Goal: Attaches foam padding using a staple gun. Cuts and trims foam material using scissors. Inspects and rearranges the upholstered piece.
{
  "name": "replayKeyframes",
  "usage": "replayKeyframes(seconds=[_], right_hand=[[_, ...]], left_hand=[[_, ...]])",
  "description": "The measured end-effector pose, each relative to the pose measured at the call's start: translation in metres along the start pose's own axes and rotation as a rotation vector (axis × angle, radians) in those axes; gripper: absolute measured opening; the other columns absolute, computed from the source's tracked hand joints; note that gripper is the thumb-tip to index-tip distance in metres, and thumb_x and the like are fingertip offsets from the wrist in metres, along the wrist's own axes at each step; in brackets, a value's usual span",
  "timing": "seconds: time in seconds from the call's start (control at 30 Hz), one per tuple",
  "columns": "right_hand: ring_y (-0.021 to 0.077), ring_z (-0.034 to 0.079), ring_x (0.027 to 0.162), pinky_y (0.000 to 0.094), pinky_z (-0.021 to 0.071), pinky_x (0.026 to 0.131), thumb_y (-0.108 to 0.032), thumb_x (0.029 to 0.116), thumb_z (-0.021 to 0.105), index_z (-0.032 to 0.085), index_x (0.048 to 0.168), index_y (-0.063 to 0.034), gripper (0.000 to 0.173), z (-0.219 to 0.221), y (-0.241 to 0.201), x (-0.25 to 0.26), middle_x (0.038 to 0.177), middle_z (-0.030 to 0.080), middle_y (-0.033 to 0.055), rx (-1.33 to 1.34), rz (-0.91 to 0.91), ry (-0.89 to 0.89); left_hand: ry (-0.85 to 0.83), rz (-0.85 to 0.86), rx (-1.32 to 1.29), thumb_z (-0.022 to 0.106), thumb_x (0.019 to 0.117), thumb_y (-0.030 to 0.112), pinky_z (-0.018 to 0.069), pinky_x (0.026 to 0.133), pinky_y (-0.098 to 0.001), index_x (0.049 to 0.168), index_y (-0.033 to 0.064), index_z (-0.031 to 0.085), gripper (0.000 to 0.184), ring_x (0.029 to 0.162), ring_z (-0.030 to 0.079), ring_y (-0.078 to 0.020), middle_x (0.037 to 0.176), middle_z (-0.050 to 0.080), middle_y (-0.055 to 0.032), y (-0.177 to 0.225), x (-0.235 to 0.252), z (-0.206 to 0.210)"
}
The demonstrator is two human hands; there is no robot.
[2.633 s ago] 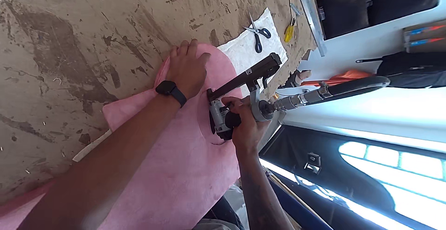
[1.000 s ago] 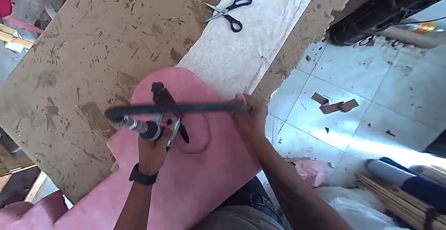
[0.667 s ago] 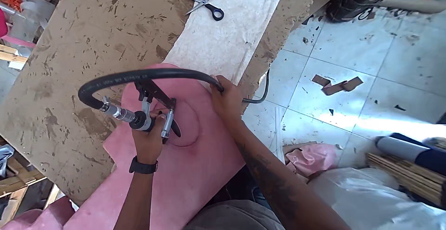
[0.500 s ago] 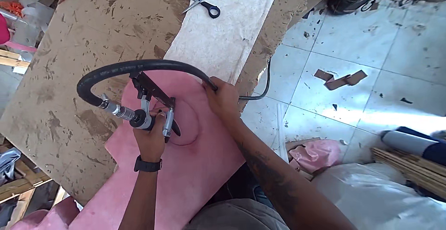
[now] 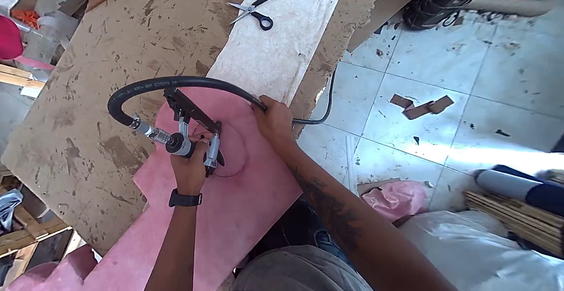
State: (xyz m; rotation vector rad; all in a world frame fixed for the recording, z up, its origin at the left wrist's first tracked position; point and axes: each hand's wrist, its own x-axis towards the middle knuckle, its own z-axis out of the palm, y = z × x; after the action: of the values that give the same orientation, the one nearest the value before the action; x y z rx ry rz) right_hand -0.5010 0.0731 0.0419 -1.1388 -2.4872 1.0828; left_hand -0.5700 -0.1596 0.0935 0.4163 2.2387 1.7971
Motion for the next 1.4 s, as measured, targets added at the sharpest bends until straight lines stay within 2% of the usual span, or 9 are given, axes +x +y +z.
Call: replayKeyframes(seconds=[0.23,0.33,0.4,0.5,0.67,0.97,1.2,1.4], right_hand=[[0.0219,0.062,0.064,0.0481,0.0450,0.054,-0.056,0.1029,0.046,0.064,0.082,-0.0212,0.044,0.003,-0.001,0.003,0.066,0.060,0.0004,-0.001,0.016,0.018],[0.0230,0.063,0.065,0.0499,0.0462,0.055,-0.055,0.1027,0.047,0.065,0.084,-0.0207,0.043,0.004,-0.001,0.004,0.068,0.061,0.0015,-0.007,0.022,-0.001],[0.0236,0.065,0.067,0.0507,0.0473,0.056,-0.054,0.1027,0.048,0.067,0.087,-0.0208,0.042,0.004,-0.001,0.003,0.070,0.063,0.0017,0.000,0.019,-0.004],[0.0236,0.065,0.067,0.0504,0.0474,0.056,-0.055,0.1023,0.048,0.066,0.085,-0.0210,0.042,0.003,0.000,0.001,0.069,0.063,0.0015,-0.004,0.007,0.002],[0.0232,0.065,0.067,0.0502,0.0473,0.056,-0.054,0.1021,0.049,0.066,0.084,-0.0207,0.042,0.001,0.001,0.000,0.068,0.062,0.0016,0.009,0.022,0.010],[0.0223,0.064,0.067,0.0492,0.0461,0.056,-0.054,0.1024,0.048,0.065,0.083,-0.0208,0.042,0.005,-0.001,-0.001,0.068,0.061,0.0009,0.011,0.015,0.019],[0.0224,0.063,0.066,0.0501,0.0462,0.055,-0.055,0.1022,0.048,0.065,0.082,-0.0212,0.043,0.002,-0.001,0.000,0.067,0.061,0.0007,0.010,0.001,0.010],[0.0235,0.065,0.067,0.0511,0.0481,0.057,-0.057,0.1029,0.044,0.065,0.083,-0.0206,0.046,0.001,0.001,0.004,0.068,0.062,0.0017,0.013,0.014,0.007]], left_hand=[[-0.077,0.020,0.015,0.064,0.0925,0.004,0.0605,0.086,-0.0469,0.097,0.0002,0.065,0.006,0.096,0.073,-0.0326,0.104,0.075,-0.0197,-0.001,0.017,-0.004],[-0.066,0.038,0.009,0.065,0.0925,0.006,0.0612,0.085,-0.0475,0.097,0.0012,0.064,0.007,0.094,0.073,-0.0318,0.100,0.075,-0.0178,-0.005,0.015,-0.003],[-0.083,0.040,0.003,0.064,0.0932,0.007,0.0607,0.087,-0.0482,0.097,0.0019,0.065,0.006,0.098,0.073,-0.0326,0.103,0.075,-0.0177,-0.006,0.013,-0.005],[-0.128,0.014,-0.037,0.064,0.0935,0.005,0.0587,0.096,-0.0514,0.100,0.0005,0.065,0.008,0.110,0.070,-0.0361,0.116,0.074,-0.0199,0.000,0.007,-0.008],[-0.092,0.031,-0.027,0.064,0.0922,0.004,0.0606,0.090,-0.0464,0.098,0.0001,0.067,0.007,0.104,0.072,-0.0326,0.113,0.074,-0.0191,0.000,-0.001,0.001],[-0.098,0.122,-0.008,0.065,0.0916,0.003,0.0603,0.093,-0.0502,0.093,0.0020,0.064,0.002,0.104,0.072,-0.0353,0.106,0.074,-0.0185,-0.011,0.002,0.002],[-0.161,0.058,0.020,0.065,0.0916,0.005,0.0612,0.089,-0.0475,0.096,0.0023,0.068,0.006,0.103,0.073,-0.0316,0.112,0.075,-0.0164,-0.001,0.003,-0.006],[-0.143,0.099,0.067,0.066,0.0917,0.006,0.0618,0.090,-0.0476,0.095,0.0037,0.069,0.005,0.101,0.074,-0.0298,0.106,0.076,-0.0140,-0.003,0.006,0.003]])
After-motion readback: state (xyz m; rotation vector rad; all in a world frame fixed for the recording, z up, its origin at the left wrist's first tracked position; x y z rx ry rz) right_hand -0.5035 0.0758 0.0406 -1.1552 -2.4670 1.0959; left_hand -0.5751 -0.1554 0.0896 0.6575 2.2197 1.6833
